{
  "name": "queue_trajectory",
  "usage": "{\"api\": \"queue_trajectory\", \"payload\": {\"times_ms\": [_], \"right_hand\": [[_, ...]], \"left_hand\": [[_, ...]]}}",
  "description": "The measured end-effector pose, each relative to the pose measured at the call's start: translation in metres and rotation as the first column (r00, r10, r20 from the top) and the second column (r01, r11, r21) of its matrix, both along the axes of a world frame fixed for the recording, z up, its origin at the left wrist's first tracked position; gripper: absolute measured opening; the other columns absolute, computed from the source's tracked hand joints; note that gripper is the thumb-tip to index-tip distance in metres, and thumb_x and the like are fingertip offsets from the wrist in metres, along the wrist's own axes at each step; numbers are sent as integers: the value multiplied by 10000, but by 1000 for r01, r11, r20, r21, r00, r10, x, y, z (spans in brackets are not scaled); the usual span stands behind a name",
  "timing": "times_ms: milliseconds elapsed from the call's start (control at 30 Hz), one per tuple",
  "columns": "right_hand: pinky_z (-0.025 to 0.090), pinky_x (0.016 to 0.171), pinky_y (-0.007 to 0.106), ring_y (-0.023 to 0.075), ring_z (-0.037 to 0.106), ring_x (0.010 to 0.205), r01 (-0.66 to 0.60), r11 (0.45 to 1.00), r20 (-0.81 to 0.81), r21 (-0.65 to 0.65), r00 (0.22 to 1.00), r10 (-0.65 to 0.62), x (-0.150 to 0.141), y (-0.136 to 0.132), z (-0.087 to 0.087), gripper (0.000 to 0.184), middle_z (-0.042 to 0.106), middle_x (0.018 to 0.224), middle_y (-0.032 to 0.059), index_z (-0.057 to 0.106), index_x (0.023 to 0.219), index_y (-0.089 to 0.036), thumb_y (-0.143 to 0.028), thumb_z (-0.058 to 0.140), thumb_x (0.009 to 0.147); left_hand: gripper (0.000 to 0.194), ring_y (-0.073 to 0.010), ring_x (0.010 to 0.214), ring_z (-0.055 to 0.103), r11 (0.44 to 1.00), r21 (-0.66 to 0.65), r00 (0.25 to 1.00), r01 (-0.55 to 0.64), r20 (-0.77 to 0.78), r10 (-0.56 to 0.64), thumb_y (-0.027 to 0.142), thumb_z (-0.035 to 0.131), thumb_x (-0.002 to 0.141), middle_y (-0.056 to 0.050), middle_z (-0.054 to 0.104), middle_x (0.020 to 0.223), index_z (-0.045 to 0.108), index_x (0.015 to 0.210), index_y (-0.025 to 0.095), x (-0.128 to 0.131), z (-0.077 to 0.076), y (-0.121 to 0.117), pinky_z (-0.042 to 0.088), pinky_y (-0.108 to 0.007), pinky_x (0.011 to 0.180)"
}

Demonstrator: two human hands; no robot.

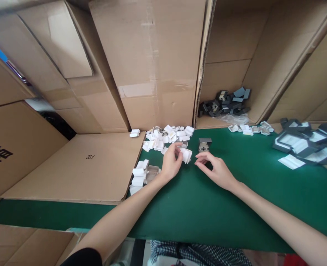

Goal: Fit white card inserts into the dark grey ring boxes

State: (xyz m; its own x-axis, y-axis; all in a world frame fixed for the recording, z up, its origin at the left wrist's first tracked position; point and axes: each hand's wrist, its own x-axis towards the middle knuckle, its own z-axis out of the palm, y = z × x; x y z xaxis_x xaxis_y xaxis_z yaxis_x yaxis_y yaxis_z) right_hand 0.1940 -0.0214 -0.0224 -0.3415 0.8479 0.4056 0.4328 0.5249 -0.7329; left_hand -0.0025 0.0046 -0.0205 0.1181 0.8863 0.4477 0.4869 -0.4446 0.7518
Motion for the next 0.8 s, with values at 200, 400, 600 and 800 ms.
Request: {"api": "queue_trajectory", "payload": {"times_ms": [200,400,600,800], "right_hand": [[525,700,335,188,645,740,12,999,-86,-32,996,-15,-5,-4,10,196,685,804,39,598,843,-215,-407,556,842],[519,663,337,197,636,731,31,999,-59,13,998,-30,-4,-3,8,212,689,799,36,648,849,-221,-422,586,820],[526,703,340,198,649,767,-27,998,-79,-60,997,22,-2,-1,7,232,701,838,30,658,915,-229,-427,563,840],[530,712,336,197,658,785,-43,994,-74,-100,997,35,0,0,8,243,704,881,32,660,939,-228,-420,535,857]], "left_hand": [[326,-114,750,526,996,51,996,70,-59,-67,173,446,851,-14,524,886,468,1175,205,6,0,-10,436,-233,689],[314,-95,699,510,983,48,985,175,-13,-174,193,456,862,-13,511,886,456,1176,207,11,-1,-14,440,-209,627],[295,-101,741,537,971,6,969,239,68,-239,183,476,853,-13,499,864,467,1147,200,11,-3,-12,476,-217,677],[295,-111,751,550,976,-45,972,212,116,-206,133,454,847,-23,515,872,509,1129,203,10,-4,-7,500,-251,710]]}}
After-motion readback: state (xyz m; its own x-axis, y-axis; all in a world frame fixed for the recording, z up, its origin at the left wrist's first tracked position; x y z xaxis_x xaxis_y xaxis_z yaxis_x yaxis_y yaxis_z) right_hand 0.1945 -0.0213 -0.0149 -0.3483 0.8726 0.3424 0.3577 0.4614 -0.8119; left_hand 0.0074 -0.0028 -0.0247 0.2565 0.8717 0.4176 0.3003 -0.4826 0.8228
